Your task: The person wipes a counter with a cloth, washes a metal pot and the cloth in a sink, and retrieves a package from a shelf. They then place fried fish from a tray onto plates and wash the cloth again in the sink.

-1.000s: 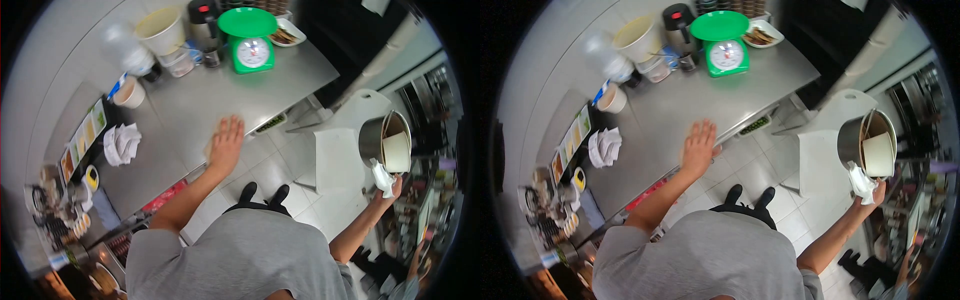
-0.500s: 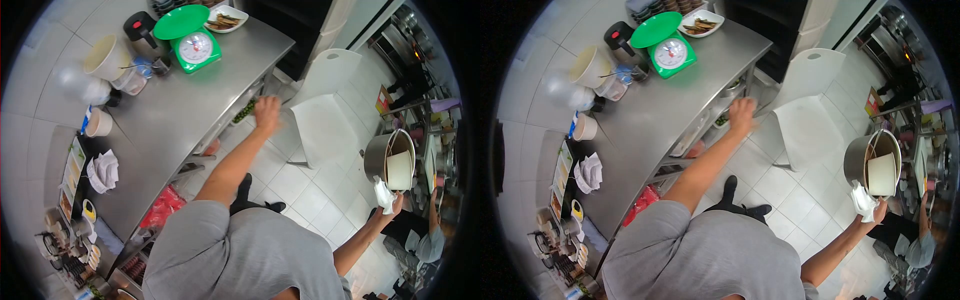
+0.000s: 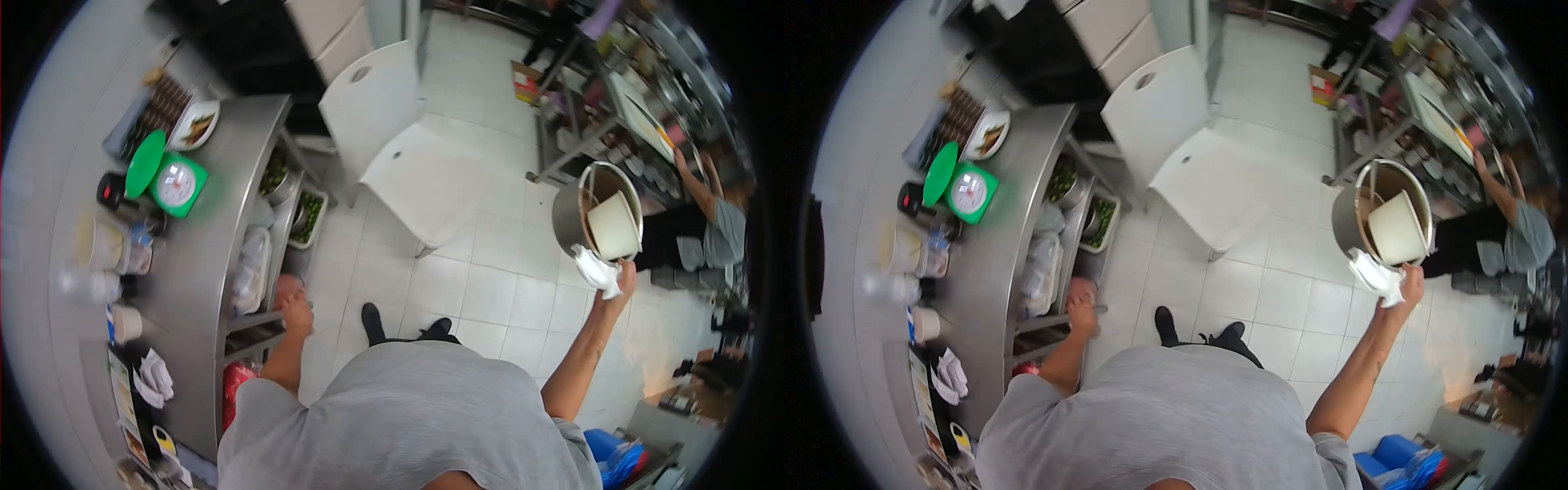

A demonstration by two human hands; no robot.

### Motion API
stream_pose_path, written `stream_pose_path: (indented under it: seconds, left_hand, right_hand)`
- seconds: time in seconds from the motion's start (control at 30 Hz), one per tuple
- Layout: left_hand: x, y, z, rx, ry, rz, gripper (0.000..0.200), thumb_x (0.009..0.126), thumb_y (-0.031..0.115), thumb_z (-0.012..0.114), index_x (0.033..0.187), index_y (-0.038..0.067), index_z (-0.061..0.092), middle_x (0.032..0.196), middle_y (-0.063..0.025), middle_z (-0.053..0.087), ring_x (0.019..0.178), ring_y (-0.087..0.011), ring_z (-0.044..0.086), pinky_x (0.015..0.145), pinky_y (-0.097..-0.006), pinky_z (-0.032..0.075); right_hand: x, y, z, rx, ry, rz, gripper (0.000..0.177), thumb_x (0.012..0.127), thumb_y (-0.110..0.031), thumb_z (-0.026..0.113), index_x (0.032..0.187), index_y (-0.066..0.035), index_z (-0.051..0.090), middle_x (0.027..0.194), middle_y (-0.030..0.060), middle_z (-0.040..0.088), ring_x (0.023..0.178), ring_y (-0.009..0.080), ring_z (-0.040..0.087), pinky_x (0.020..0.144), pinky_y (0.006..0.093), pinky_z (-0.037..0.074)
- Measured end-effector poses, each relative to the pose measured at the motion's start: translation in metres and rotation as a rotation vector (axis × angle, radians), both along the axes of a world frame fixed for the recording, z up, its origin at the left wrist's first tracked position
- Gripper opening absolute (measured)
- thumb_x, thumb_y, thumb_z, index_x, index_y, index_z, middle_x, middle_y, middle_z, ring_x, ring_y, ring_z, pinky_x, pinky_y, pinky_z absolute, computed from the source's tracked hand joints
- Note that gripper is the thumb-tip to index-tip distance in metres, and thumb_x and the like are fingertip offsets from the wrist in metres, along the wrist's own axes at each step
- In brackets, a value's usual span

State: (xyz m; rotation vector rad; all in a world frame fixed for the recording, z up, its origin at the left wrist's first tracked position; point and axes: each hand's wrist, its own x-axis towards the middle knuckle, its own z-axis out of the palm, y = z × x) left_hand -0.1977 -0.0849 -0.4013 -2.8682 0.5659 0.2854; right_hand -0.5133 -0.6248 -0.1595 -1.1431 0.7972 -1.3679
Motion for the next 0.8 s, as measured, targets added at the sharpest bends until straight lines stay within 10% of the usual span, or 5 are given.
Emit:
stream_pose_path:
  seconds: [0.07, 0.2, 0.8]
  left_hand:
    - [0.018, -0.036, -0.064, -0.137, 0.340, 0.093, 0.043, 0.070, 0.014, 0.058, 0.111, 0.005, 0.048, 0.107, -0.0202, 0.048, 0.098, -0.0359, 0.048, 0.084, -0.0414, 0.041]
    - [0.010, -0.187, -0.024, -0.171, 0.417, -0.082, 0.042, 0.072, 0.020, 0.059, 0.109, 0.005, 0.049, 0.107, -0.0204, 0.049, 0.099, -0.0381, 0.050, 0.084, -0.0443, 0.043]
    - [0.129, -0.631, -0.154, 0.583, 0.612, -0.995, 0.048, 0.077, 0.043, 0.052, 0.110, 0.007, 0.057, 0.113, -0.0178, 0.054, 0.106, -0.0325, 0.050, 0.090, -0.0381, 0.042]
  right_hand:
    - [-0.021, -0.031, -0.026, -0.470, 0.553, -0.180, 0.002, 0.074, -0.003, 0.052, 0.072, -0.004, 0.052, 0.068, 0.0013, 0.047, 0.062, 0.0116, 0.048, 0.057, 0.0260, 0.041]
    - [-0.044, -0.068, -0.039, 0.089, -0.005, -0.140, 0.005, 0.074, -0.007, 0.056, 0.070, -0.005, 0.052, 0.064, -0.0005, 0.047, 0.057, 0.0085, 0.044, 0.053, 0.0232, 0.036]
    - [-0.226, -0.199, -0.180, 0.146, -0.118, -0.921, 0.006, 0.075, -0.005, 0.055, 0.073, -0.005, 0.049, 0.068, 0.0022, 0.052, 0.057, 0.0095, 0.050, 0.054, 0.0231, 0.041]
